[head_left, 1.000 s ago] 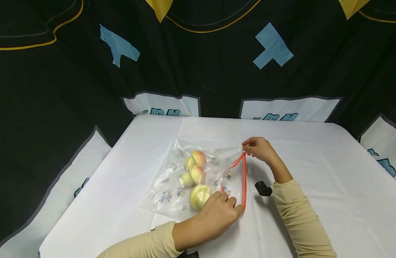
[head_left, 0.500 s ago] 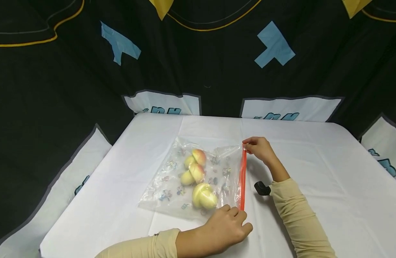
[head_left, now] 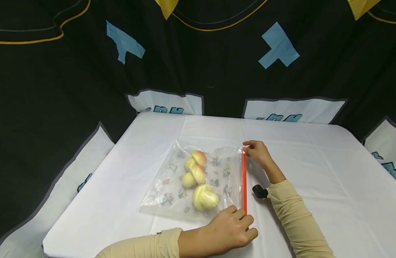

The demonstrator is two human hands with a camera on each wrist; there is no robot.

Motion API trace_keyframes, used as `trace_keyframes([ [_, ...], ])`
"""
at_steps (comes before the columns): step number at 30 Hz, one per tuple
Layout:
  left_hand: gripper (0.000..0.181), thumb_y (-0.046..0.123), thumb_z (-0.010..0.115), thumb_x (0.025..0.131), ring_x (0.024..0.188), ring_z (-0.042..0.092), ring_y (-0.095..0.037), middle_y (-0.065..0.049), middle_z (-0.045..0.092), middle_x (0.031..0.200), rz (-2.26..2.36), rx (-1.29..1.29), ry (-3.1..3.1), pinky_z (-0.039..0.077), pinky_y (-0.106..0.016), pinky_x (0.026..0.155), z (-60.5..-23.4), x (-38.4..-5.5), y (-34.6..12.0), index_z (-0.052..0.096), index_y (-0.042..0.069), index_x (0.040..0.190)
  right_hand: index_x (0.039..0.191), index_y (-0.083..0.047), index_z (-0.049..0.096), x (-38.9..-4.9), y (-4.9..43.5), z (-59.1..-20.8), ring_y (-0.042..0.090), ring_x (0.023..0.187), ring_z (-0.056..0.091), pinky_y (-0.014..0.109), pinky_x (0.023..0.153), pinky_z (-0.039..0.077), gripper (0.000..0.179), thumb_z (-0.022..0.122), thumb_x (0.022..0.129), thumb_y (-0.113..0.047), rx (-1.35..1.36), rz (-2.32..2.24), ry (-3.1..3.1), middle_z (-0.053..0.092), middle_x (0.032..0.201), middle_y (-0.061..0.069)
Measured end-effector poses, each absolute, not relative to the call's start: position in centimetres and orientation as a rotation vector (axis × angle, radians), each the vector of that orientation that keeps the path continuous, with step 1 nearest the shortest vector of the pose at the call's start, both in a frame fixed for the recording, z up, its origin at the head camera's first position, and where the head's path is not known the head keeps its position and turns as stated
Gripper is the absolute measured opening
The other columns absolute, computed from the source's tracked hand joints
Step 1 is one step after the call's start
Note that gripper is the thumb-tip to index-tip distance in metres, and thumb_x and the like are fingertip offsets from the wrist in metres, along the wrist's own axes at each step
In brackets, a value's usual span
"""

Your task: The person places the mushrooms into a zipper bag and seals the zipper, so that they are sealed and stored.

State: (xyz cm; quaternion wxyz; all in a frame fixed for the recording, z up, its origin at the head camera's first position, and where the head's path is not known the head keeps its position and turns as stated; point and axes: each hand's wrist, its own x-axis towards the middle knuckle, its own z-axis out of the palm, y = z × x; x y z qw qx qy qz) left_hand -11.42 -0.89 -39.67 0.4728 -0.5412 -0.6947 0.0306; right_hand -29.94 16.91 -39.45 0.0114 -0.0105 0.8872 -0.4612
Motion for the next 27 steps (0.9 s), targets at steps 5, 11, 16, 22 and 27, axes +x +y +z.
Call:
trace_keyframes([
  [5, 0.004, 0.027, 0.057, 0.079, 0.061, 0.048, -0.004, 0.013, 0.050, 0.066, 0.096, -1.382, -1.781, 0.033, -0.017, 0.053, -40.0, -11.9, -1.0, 0.058, 0.030, 0.076, 0.117, 0.008, 0.056, -30.0, 17.1, -39.7, 0.009, 0.066, 0.055, 0.035, 0.072, 0.051, 0.032, 0.052, 0.090, -0.009, -0.050, -1.450, 2.789, 0.062, 0.093, 0.019],
  [11, 0.048, 0.050, 0.060, 0.079, 0.096, 0.054, -0.005, 0.015, 0.061, 0.087, 0.125, -1.524, -2.046, 0.040, -0.020, 0.082, -36.8, -11.5, -2.3, 0.055, 0.029, 0.122, 0.115, 0.009, 0.057, -30.0, 17.4, -39.8, 0.008, 0.068, 0.057, 0.031, 0.072, 0.051, 0.034, 0.055, 0.090, -0.014, -0.051, -1.436, 2.763, 0.064, 0.096, 0.019],
  [16, 0.046, 0.045, 0.054, 0.087, 0.113, 0.051, -0.015, 0.005, 0.064, 0.107, 0.133, -1.434, -2.372, 0.039, -0.031, 0.097, -30.7, -14.7, -3.4, 0.050, 0.026, 0.129, 0.117, 0.012, 0.054, -30.0, 17.9, -39.5, 0.006, 0.071, 0.060, 0.028, 0.073, 0.053, 0.036, 0.052, 0.092, -0.014, -0.118, -1.501, 2.702, 0.064, 0.104, 0.024],
  [22, 0.045, 0.037, 0.051, 0.091, 0.113, 0.053, -0.020, 0.000, 0.065, 0.112, -0.100, -1.307, -2.800, 0.038, -0.039, 0.099, -27.8, -24.0, -1.7, 0.045, 0.021, 0.133, 0.116, 0.012, 0.055, -29.9, 18.6, -38.9, 0.008, 0.072, 0.060, 0.027, 0.073, 0.051, 0.039, 0.052, 0.091, -0.019, -0.145, -1.462, 2.690, 0.066, 0.098, 0.020],
  [27, 0.040, 0.030, 0.051, 0.093, 0.109, 0.057, -0.019, -0.002, 0.066, 0.111, -0.378, -1.288, -2.948, 0.041, -0.037, 0.097, -30.5, -30.0, 0.4, 0.050, 0.014, 0.129, 0.107, 0.012, 0.060, -29.8, 18.6, -39.4, 0.007, 0.063, 0.054, 0.023, 0.065, 0.046, 0.042, 0.052, 0.092, -0.027, -0.154, -1.364, 2.632, 0.062, 0.069, 0.000],
])
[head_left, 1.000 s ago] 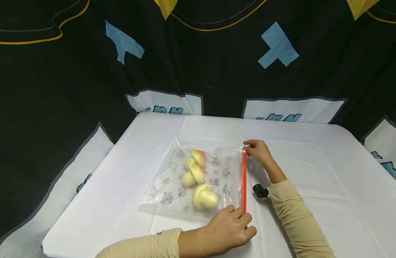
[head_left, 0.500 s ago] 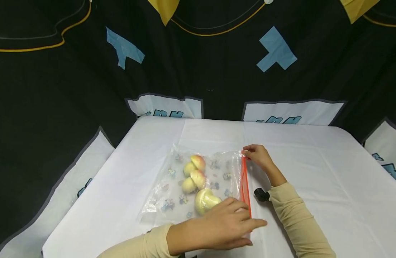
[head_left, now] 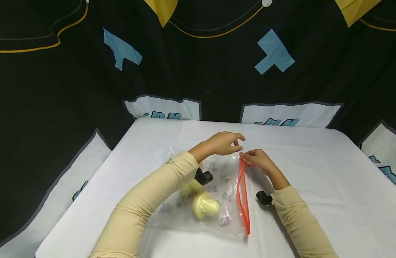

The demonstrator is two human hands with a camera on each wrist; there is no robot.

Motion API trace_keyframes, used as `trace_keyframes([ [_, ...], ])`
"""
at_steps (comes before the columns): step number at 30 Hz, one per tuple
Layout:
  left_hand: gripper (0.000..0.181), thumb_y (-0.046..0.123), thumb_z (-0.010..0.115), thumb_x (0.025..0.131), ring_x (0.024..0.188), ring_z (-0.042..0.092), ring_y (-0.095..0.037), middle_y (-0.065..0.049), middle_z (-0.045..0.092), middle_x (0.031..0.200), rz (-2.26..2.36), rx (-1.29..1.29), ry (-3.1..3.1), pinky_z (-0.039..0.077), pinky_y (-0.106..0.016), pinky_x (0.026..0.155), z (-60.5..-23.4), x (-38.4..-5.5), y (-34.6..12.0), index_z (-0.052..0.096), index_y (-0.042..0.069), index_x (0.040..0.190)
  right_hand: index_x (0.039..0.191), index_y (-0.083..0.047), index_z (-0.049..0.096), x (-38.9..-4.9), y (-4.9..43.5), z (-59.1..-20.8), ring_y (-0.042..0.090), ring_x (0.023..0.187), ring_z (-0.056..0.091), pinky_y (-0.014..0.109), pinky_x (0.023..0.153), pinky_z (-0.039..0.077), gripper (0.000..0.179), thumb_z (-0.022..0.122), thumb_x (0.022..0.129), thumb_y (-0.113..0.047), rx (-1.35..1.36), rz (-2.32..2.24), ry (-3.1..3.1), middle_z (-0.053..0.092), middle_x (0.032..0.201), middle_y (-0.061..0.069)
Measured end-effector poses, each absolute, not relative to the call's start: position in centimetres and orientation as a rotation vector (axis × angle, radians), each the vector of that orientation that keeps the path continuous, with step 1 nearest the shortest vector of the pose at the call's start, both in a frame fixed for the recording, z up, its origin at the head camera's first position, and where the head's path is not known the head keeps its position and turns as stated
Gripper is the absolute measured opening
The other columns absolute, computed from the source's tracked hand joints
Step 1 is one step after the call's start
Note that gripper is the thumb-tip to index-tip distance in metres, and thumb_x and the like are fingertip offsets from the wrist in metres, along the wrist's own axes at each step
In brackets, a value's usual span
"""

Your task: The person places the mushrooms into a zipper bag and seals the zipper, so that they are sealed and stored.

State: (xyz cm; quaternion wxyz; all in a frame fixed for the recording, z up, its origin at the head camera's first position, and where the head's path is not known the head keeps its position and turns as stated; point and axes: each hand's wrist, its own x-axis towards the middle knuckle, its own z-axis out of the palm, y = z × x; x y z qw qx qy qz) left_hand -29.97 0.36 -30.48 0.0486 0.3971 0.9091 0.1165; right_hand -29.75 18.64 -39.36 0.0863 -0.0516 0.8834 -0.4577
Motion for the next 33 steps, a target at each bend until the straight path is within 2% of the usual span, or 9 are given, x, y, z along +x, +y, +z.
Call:
trace_keyframes([
  [2, 0.040, 0.027, 0.048, 0.095, 0.107, 0.059, -0.018, -0.004, 0.066, 0.110, 0.400, 1.149, 2.755, 0.042, -0.033, 0.097, -31.7, -31.4, 1.2, 0.048, 0.009, 0.130, 0.102, 0.011, 0.061, -29.7, 18.6, -39.7, 0.007, 0.061, 0.054, 0.022, 0.063, 0.047, 0.042, 0.052, 0.092, -0.029, -0.161, -1.347, 2.588, 0.059, 0.064, -0.003],
  [5, 0.049, 0.027, 0.040, 0.098, 0.107, 0.060, -0.017, -0.005, 0.068, 0.108, 0.413, 1.031, 2.748, 0.041, -0.029, 0.098, -33.4, -32.9, 2.3, 0.035, 0.000, 0.138, 0.089, 0.008, 0.062, -29.7, 18.2, -40.1, 0.006, 0.058, 0.054, 0.023, 0.060, 0.049, 0.036, 0.052, 0.092, -0.026, -0.214, -1.373, 2.530, 0.056, 0.060, -0.004],
  [8, 0.055, 0.032, 0.033, 0.099, 0.113, 0.056, -0.016, -0.005, 0.065, 0.113, 0.360, 0.945, 2.727, 0.038, -0.028, 0.101, -34.8, -34.0, 3.0, 0.026, -0.002, 0.141, 0.079, 0.001, 0.060, -29.7, 17.8, -40.5, 0.007, 0.057, 0.052, 0.023, 0.059, 0.047, 0.030, 0.052, 0.091, -0.025, -0.260, -1.387, 2.524, 0.053, 0.057, -0.004],
  [11, 0.048, 0.035, 0.032, 0.099, 0.109, 0.056, -0.016, -0.005, 0.064, 0.111, 0.319, 0.956, 2.657, 0.041, -0.027, 0.096, -35.6, -34.6, 3.2, 0.048, 0.001, 0.128, 0.076, -0.001, 0.055, -29.6, 17.4, -40.8, 0.009, 0.055, 0.047, 0.024, 0.058, 0.043, 0.028, 0.050, 0.092, -0.023, -0.304, -1.411, 2.537, 0.049, 0.054, -0.005],
  [13, 0.043, 0.034, 0.034, 0.099, 0.097, 0.057, -0.015, -0.005, 0.064, 0.101, 0.357, 0.978, 2.594, 0.044, -0.026, 0.087, -35.8, -35.0, 3.1, 0.062, 0.004, 0.111, 0.080, -0.001, 0.055, -29.5, 17.3, -40.8, 0.009, 0.054, 0.045, 0.024, 0.058, 0.040, 0.027, 0.049, 0.092, -0.023, -0.315, -1.449, 2.537, 0.046, 0.054, -0.004],
  [16, 0.040, 0.031, 0.037, 0.098, 0.078, 0.054, -0.012, -0.002, 0.061, 0.083, 0.450, 0.991, 2.524, 0.044, -0.022, 0.072, -35.9, -35.4, 2.6, 0.068, 0.005, 0.093, 0.083, 0.001, 0.054, -29.5, 17.1, -40.6, 0.009, 0.053, 0.045, 0.025, 0.058, 0.040, 0.029, 0.047, 0.094, -0.024, -0.331, -1.478, 2.521, 0.046, 0.054, -0.003],
  [19, 0.037, 0.029, 0.041, 0.097, 0.072, 0.053, -0.009, -0.001, 0.062, 0.078, 0.490, 0.986, 2.511, 0.043, -0.019, 0.066, -35.6, -35.8, 2.2, 0.067, 0.004, 0.088, 0.089, 0.003, 0.055, -29.6, 16.9, -40.2, 0.009, 0.053, 0.046, 0.025, 0.058, 0.043, 0.033, 0.043, 0.096, -0.026, -0.314, -1.468, 2.513, 0.046, 0.055, -0.002],
  [25, 0.033, 0.027, 0.046, 0.095, 0.069, 0.053, -0.008, -0.007, 0.067, 0.081, 0.519, 1.018, 2.560, 0.041, -0.017, 0.062, -34.9, -36.2, 2.3, 0.066, 0.003, 0.084, 0.102, 0.009, 0.057, -30.0, 16.6, -40.0, 0.010, 0.054, 0.047, 0.026, 0.057, 0.044, 0.036, 0.040, 0.096, -0.023, -0.257, -1.550, 2.540, 0.046, 0.056, -0.004],
  [33, 0.032, 0.026, 0.048, 0.095, 0.062, 0.047, -0.007, 0.002, 0.055, 0.066, 0.590, 1.070, 2.621, 0.036, -0.016, 0.058, -34.9, -36.5, 3.0, 0.063, 0.006, 0.074, 0.103, 0.014, 0.055, -30.1, 16.7, -40.4, 0.001, 0.055, 0.050, 0.019, 0.055, 0.046, 0.037, 0.040, 0.095, -0.018, -0.222, -1.829, 2.461, 0.050, 0.059, -0.012],
])
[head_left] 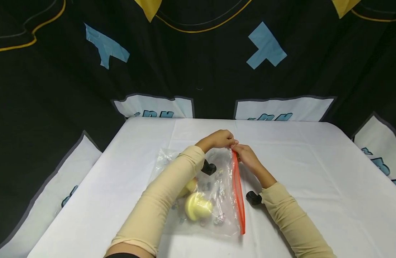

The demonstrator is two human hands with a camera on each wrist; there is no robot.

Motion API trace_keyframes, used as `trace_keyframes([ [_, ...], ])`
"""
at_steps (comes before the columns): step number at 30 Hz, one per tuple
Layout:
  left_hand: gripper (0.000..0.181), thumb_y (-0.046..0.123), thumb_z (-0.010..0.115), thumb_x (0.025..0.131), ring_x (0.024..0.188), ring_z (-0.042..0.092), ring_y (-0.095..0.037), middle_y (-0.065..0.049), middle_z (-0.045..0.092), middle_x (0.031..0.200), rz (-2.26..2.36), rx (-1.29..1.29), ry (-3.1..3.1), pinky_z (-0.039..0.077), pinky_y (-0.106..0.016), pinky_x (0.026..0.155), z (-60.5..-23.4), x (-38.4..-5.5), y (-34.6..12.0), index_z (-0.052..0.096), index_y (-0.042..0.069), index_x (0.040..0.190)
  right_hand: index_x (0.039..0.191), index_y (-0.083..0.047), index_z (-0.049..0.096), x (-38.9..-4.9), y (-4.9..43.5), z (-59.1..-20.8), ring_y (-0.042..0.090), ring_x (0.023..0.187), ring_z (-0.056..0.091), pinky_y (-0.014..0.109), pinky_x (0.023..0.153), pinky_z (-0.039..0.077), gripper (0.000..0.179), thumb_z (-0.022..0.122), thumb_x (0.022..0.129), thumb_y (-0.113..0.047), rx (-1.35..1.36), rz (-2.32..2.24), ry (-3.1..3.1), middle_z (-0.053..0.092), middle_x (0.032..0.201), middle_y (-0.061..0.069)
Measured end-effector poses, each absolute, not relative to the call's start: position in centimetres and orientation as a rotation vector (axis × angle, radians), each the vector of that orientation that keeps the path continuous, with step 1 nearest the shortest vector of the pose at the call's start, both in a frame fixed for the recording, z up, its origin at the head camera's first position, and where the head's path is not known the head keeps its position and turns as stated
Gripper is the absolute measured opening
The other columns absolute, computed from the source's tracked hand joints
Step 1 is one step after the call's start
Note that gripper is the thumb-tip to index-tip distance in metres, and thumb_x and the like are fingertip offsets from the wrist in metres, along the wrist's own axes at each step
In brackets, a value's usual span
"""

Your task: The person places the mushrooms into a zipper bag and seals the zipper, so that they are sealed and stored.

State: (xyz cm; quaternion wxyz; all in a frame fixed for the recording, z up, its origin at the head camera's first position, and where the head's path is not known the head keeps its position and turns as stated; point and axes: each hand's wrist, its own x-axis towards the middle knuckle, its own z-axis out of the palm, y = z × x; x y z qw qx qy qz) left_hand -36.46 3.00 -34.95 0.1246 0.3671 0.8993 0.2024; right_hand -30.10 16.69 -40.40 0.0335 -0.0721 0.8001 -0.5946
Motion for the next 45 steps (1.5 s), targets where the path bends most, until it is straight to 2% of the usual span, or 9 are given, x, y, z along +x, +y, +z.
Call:
trace_keyframes([
  [6, 0.035, 0.030, 0.046, 0.095, 0.068, 0.050, -0.009, -0.002, 0.063, 0.075, 0.535, 1.079, 2.664, 0.039, -0.019, 0.063, -34.9, -36.4, 2.9, 0.065, 0.006, 0.079, 0.104, 0.015, 0.055, -30.0, 16.3, -40.4, -0.001, 0.051, 0.049, 0.016, 0.052, 0.044, 0.037, 0.039, 0.095, -0.017, -0.164, -1.952, 2.389, 0.050, 0.055, -0.013],
  [10, 0.036, 0.034, 0.044, 0.096, 0.074, 0.054, -0.009, -0.004, 0.066, 0.083, 0.517, 1.040, 2.716, 0.041, -0.021, 0.066, -35.1, -36.7, 2.7, 0.065, 0.008, 0.083, 0.083, 0.004, 0.059, -29.6, 15.9, -40.5, -0.001, 0.049, 0.046, 0.016, 0.050, 0.042, 0.027, 0.041, 0.093, -0.014, -0.134, -2.011, 2.337, 0.047, 0.053, -0.011],
  [14, 0.036, 0.035, 0.043, 0.096, 0.070, 0.052, -0.010, 0.000, 0.061, 0.076, 0.543, 0.942, 2.826, 0.040, -0.023, 0.063, -35.0, -37.2, 1.9, 0.063, 0.009, 0.083, 0.071, -0.005, 0.057, -28.4, 15.6, -40.5, 0.001, 0.049, 0.046, 0.018, 0.051, 0.042, 0.027, 0.041, 0.091, -0.012, -0.174, -1.927, 2.378, 0.047, 0.053, -0.010],
  [17, 0.036, 0.036, 0.044, 0.095, 0.067, 0.049, -0.011, 0.001, 0.055, 0.071, 0.591, 0.909, 2.859, 0.039, -0.023, 0.061, -34.6, -37.6, 1.4, 0.062, 0.008, 0.081, 0.073, 0.000, 0.058, -27.3, 15.5, -40.2, 0.003, 0.049, 0.048, 0.020, 0.052, 0.043, 0.027, 0.042, 0.090, -0.014, -0.198, -1.821, 2.439, 0.049, 0.053, -0.009],
  [24, 0.034, 0.035, 0.044, 0.095, 0.066, 0.047, -0.010, 0.002, 0.052, 0.070, 0.615, 0.926, 2.861, 0.038, -0.022, 0.061, -34.2, -38.0, 1.2, 0.058, 0.011, 0.076, 0.077, 0.007, 0.059, -24.1, 16.2, -39.6, 0.003, 0.047, 0.050, 0.022, 0.051, 0.046, 0.027, 0.045, 0.088, -0.012, -0.288, -1.678, 2.440, 0.051, 0.053, -0.008],
  [32, 0.034, 0.035, 0.043, 0.096, 0.065, 0.045, -0.010, 0.003, 0.049, 0.068, 0.593, 0.973, 2.848, 0.037, -0.022, 0.060, -34.1, -37.8, 2.1, 0.055, 0.012, 0.073, 0.071, 0.006, 0.057, -20.8, 17.2, -39.9, 0.005, 0.050, 0.050, 0.024, 0.052, 0.047, 0.027, 0.046, 0.088, -0.012, -0.335, -1.617, 2.386, 0.050, 0.053, -0.007],
  [38, 0.034, 0.034, 0.041, 0.097, 0.065, 0.044, -0.010, 0.003, 0.048, 0.068, 0.580, 0.974, 2.837, 0.036, -0.022, 0.060, -33.9, -37.9, 2.6, 0.054, 0.012, 0.073, 0.062, -0.004, 0.049, -18.4, 17.6, -40.2, 0.005, 0.051, 0.048, 0.024, 0.053, 0.046, 0.028, 0.044, 0.088, -0.012, -0.347, -1.646, 2.310, 0.048, 0.054, -0.006],
  [40, 0.034, 0.034, 0.041, 0.097, 0.064, 0.044, -0.010, 0.003, 0.048, 0.068, 0.573, 0.972, 2.837, 0.036, -0.022, 0.060, -33.8, -37.9, 2.7, 0.053, 0.013, 0.073, 0.061, -0.002, 0.048, -17.7, 17.8, -40.1, 0.006, 0.051, 0.049, 0.024, 0.053, 0.046, 0.029, 0.044, 0.088, -0.012, -0.345, -1.648, 2.285, 0.048, 0.054, -0.006],
  [45, 0.034, 0.034, 0.041, 0.097, 0.065, 0.043, -0.010, 0.003, 0.046, 0.068, 0.580, 0.987, 2.831, 0.036, -0.022, 0.061, -33.6, -37.9, 2.9, 0.054, 0.012, 0.075, 0.066, 0.014, 0.044, -16.4, 17.9, -40.1, 0.007, 0.050, 0.049, 0.025, 0.053, 0.046, 0.035, 0.045, 0.088, -0.013, -0.331, -1.652, 2.257, 0.048, 0.054, -0.004],
])
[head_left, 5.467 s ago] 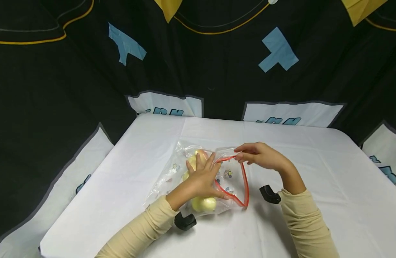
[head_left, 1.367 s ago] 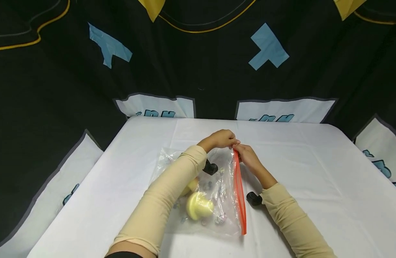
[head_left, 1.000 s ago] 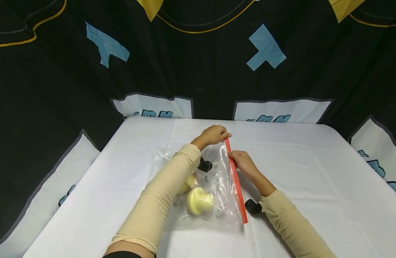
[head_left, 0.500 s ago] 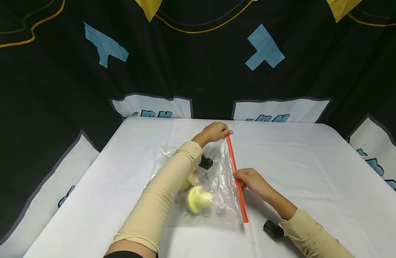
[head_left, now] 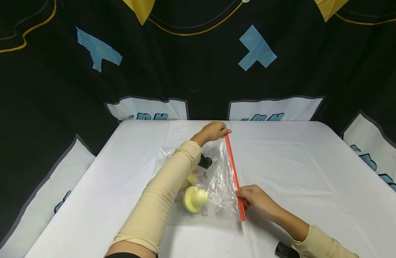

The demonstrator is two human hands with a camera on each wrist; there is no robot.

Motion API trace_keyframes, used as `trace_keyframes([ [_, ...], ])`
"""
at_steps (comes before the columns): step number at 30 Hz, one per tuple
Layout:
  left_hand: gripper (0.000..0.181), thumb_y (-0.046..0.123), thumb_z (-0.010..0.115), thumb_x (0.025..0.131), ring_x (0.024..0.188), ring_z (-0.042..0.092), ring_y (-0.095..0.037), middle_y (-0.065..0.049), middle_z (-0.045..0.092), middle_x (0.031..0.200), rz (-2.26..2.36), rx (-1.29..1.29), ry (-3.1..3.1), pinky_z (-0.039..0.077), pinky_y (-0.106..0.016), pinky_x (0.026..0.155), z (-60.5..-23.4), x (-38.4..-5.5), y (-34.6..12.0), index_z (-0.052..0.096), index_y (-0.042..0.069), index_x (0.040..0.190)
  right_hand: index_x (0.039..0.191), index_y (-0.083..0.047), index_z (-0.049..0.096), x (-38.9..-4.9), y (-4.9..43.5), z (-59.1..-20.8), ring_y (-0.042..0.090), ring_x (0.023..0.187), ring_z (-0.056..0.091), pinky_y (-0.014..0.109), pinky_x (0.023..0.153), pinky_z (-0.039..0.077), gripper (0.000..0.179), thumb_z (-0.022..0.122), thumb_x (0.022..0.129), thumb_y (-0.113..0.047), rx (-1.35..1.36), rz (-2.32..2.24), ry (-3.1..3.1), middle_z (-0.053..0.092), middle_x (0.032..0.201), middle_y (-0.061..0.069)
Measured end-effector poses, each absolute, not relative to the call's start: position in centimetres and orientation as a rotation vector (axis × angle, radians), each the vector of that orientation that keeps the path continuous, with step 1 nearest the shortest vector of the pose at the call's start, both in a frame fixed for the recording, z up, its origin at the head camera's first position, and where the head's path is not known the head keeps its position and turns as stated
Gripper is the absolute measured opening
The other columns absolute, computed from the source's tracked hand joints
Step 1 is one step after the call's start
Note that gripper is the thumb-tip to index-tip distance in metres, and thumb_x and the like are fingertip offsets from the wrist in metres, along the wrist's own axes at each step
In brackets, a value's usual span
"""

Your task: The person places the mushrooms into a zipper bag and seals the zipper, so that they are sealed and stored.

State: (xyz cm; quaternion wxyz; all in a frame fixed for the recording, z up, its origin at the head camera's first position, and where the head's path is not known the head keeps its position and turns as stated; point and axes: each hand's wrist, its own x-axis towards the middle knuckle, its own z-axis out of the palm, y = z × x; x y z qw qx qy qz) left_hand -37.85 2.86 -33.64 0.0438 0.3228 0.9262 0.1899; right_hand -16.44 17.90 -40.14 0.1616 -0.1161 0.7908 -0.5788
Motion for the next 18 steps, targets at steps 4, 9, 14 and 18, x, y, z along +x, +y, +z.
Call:
trace_keyframes([
  [4, 0.033, 0.034, 0.041, 0.097, 0.065, 0.044, -0.011, 0.003, 0.044, 0.068, 0.589, 0.991, 2.846, 0.038, -0.023, 0.063, -33.8, -38.1, 3.9, 0.054, 0.011, 0.076, 0.071, 0.019, 0.044, -15.4, 18.6, -40.2, 0.006, 0.050, 0.049, 0.024, 0.053, 0.045, 0.036, 0.045, 0.088, -0.013, -0.344, -1.634, 2.269, 0.049, 0.053, -0.004],
  [9, 0.033, 0.032, 0.043, 0.096, 0.064, 0.042, -0.012, 0.002, 0.042, 0.065, 0.625, 0.943, 2.885, 0.038, -0.024, 0.064, -34.3, -38.2, 3.2, 0.051, 0.011, 0.072, 0.073, 0.020, 0.048, -14.1, 18.1, -40.5, 0.006, 0.050, 0.053, 0.021, 0.051, 0.043, 0.036, 0.046, 0.089, -0.012, -0.400, -1.632, 2.173, 0.054, 0.054, -0.004],
  [14, 0.033, 0.032, 0.043, 0.096, 0.064, 0.043, -0.011, 0.002, 0.043, 0.065, 0.647, 1.021, 2.854, 0.038, -0.023, 0.063, -34.5, -38.0, 3.9, 0.052, 0.011, 0.073, 0.073, 0.018, 0.049, -12.5, 18.4, -40.3, 0.009, 0.051, 0.057, 0.021, 0.050, 0.044, 0.036, 0.048, 0.089, -0.015, -0.375, -1.613, 2.134, 0.054, 0.054, -0.002],
  [18, 0.033, 0.038, 0.041, 0.096, 0.080, 0.055, -0.016, -0.003, 0.060, 0.084, 0.731, 1.038, 2.877, 0.039, -0.029, 0.078, -33.8, -38.0, 4.6, 0.059, 0.010, 0.095, 0.072, 0.013, 0.053, -12.2, 19.6, -40.3, 0.010, 0.052, 0.057, 0.022, 0.049, 0.044, 0.035, 0.049, 0.090, -0.017, -0.359, -1.572, 2.208, 0.056, 0.055, -0.001],
])
